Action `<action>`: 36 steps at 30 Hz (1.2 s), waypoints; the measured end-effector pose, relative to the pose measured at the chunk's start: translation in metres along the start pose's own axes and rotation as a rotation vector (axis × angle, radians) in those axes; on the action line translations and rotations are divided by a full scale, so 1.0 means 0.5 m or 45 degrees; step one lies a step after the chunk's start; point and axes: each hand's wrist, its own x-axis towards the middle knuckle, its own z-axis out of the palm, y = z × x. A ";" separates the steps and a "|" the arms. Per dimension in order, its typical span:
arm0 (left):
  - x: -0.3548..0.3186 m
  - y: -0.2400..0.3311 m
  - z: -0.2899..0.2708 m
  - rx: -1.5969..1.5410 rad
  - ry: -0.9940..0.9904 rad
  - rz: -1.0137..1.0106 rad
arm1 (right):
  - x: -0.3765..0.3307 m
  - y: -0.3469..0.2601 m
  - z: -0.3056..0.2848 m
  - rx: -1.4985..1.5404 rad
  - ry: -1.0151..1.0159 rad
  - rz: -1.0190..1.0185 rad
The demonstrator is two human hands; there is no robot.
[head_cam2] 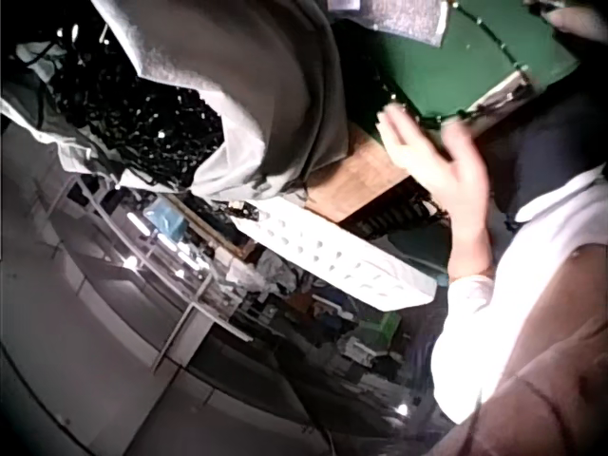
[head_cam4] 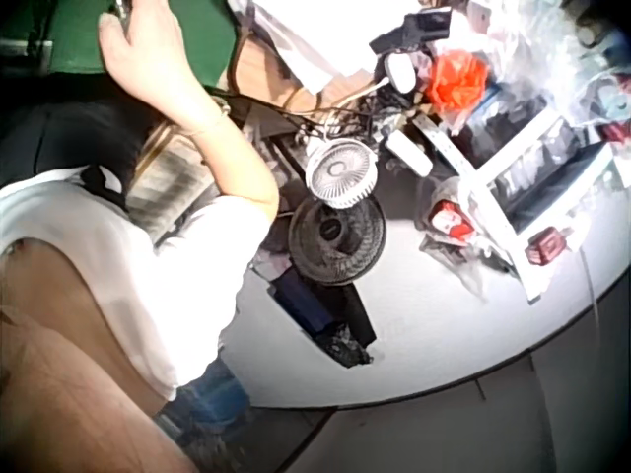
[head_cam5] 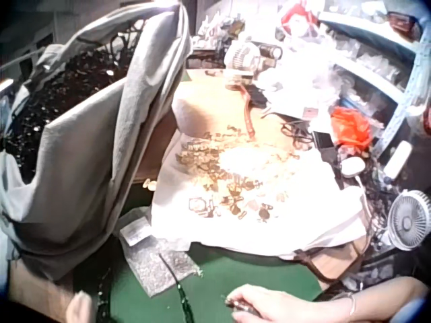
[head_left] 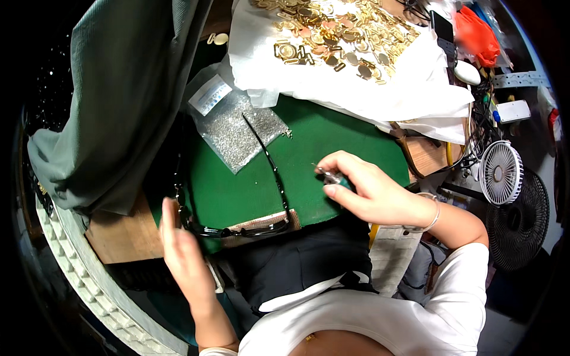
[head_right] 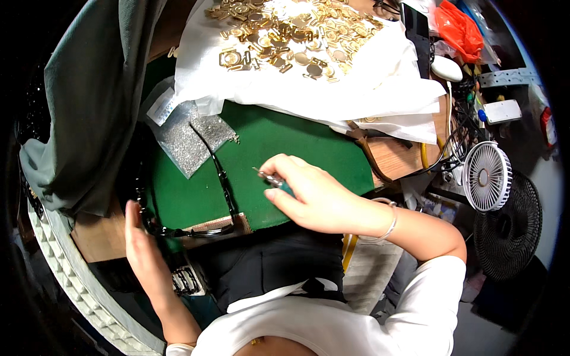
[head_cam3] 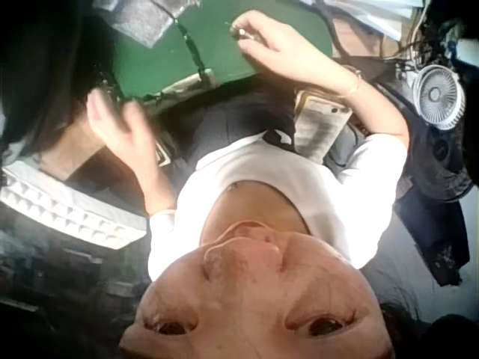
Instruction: The person repeatedly picks up black-framed glasses and uses a small screwdriver to tighten screws on the temples. They retrieve gold-colored decorative end pieces from a white cloth and attach them to the temple tips. Finished glasses are placed into a white tray with multiple compartments.
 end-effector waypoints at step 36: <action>-0.029 0.138 0.014 -0.231 -0.436 0.297 | 0.068 -0.197 -0.006 -0.054 -0.065 -0.587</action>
